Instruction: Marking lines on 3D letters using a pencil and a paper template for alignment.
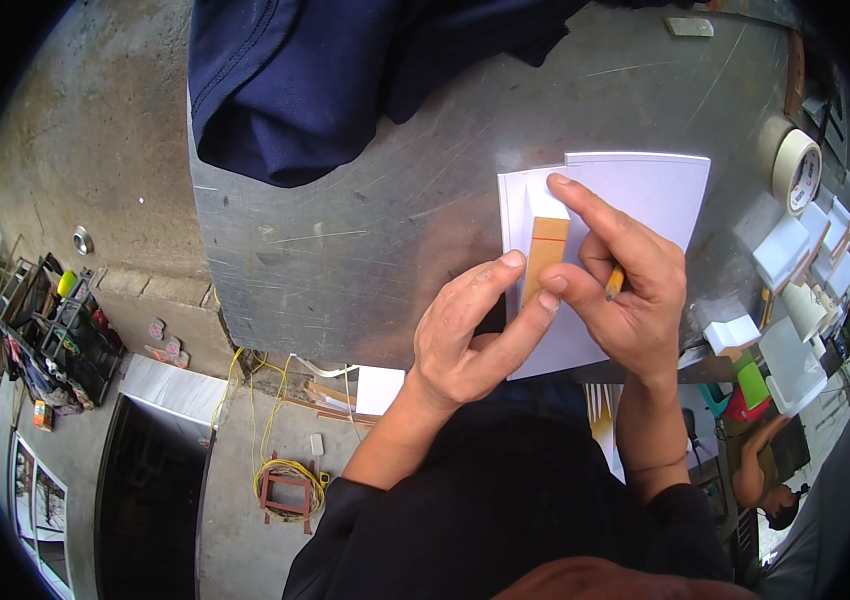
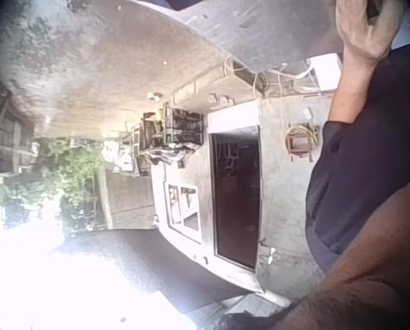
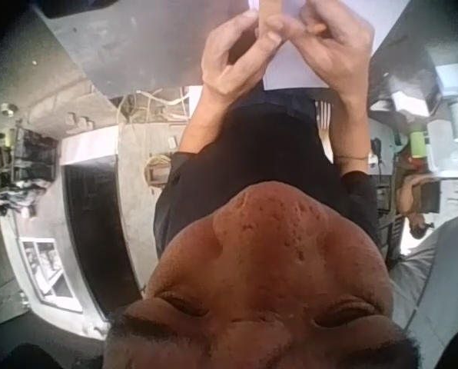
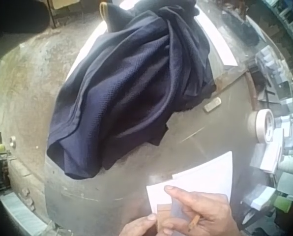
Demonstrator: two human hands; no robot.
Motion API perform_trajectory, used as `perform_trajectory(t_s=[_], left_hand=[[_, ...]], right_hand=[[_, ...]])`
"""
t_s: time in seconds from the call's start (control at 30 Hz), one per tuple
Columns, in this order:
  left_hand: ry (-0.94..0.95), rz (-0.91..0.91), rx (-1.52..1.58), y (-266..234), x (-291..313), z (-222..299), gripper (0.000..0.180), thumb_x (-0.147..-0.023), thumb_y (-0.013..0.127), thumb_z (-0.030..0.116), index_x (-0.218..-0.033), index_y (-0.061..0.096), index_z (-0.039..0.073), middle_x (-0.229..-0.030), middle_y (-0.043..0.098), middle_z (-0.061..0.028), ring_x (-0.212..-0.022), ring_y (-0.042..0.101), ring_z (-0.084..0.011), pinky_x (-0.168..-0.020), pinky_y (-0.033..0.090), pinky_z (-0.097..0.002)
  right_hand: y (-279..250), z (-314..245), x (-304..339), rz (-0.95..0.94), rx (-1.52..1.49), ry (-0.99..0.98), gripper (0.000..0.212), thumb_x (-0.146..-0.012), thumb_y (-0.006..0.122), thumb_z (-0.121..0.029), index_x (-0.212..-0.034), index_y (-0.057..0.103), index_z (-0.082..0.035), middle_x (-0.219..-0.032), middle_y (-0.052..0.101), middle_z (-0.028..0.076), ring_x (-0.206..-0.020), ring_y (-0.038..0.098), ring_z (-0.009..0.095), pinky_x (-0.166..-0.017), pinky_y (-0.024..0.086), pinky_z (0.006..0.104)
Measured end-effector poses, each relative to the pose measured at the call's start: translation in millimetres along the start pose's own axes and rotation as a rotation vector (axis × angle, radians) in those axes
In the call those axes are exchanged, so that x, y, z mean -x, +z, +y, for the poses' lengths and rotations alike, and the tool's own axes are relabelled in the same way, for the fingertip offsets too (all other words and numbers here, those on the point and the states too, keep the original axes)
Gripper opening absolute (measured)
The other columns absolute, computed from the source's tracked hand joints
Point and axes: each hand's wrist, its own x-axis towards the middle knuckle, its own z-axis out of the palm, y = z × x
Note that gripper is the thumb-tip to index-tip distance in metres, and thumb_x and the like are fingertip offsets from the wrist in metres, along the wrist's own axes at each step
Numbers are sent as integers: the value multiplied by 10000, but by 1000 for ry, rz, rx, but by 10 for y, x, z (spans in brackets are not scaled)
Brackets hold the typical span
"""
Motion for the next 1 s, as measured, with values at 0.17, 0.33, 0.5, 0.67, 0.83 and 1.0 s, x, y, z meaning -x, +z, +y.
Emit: perform_trajectory(t_s=[0.17,0.33,0.5,0.67,0.83,1.0], left_hand=[[-13,-25,1,-24,0,6,365,-794,795,-4,-1144,726,77,-1251,605,-209,-1042,686,-319,-842,622,-380],[-22,-26,-16,14,-24,-17,354,-800,772,-7,-1138,729,91,-1286,610,-239,-1083,678,-333,-852,617,-385],[-8,-14,-26,18,-12,-26,352,-806,761,-3,-1141,730,101,-1295,612,-244,-1100,673,-334,-860,610,-386],[-20,-26,-29,21,-22,-14,382,-786,775,-14,-1146,734,109,-1289,617,-235,-1095,671,-327,-859,607,-385],[-14,-24,-46,14,-28,-17,400,-764,793,-18,-1137,740,117,-1286,619,-231,-1068,678,-320,-837,608,-372],[-20,-23,-42,18,-25,-15,402,-759,799,-15,-1132,743,122,-1285,621,-229,-1042,686,-319,-815,607,-360]], right_hand=[[2,12,-18,-49,7,-21,605,-827,820,-220,-1356,635,6,-667,447,-18,-580,372,70,-532,307,258],[-8,-18,-41,-71,-28,17,586,-849,793,-191,-1369,619,15,-685,515,8,-577,406,75,-539,334,262],[-32,-15,-56,-93,-19,10,576,-855,792,-189,-1376,620,-15,-721,589,53,-570,473,106,-548,396,276],[-52,2,-65,-106,-6,-15,557,-863,789,-165,-1380,622,-45,-787,678,101,-578,561,149,-571,467,293],[-113,-70,-76,-183,42,98,551,-854,789,-139,-1370,626,-36,-905,735,147,-646,644,174,-610,506,300],[-83,11,-98,-133,-51,21,553,-869,774,-177,-1366,621,12,-648,470,1,-571,394,66,-549,337,251]])
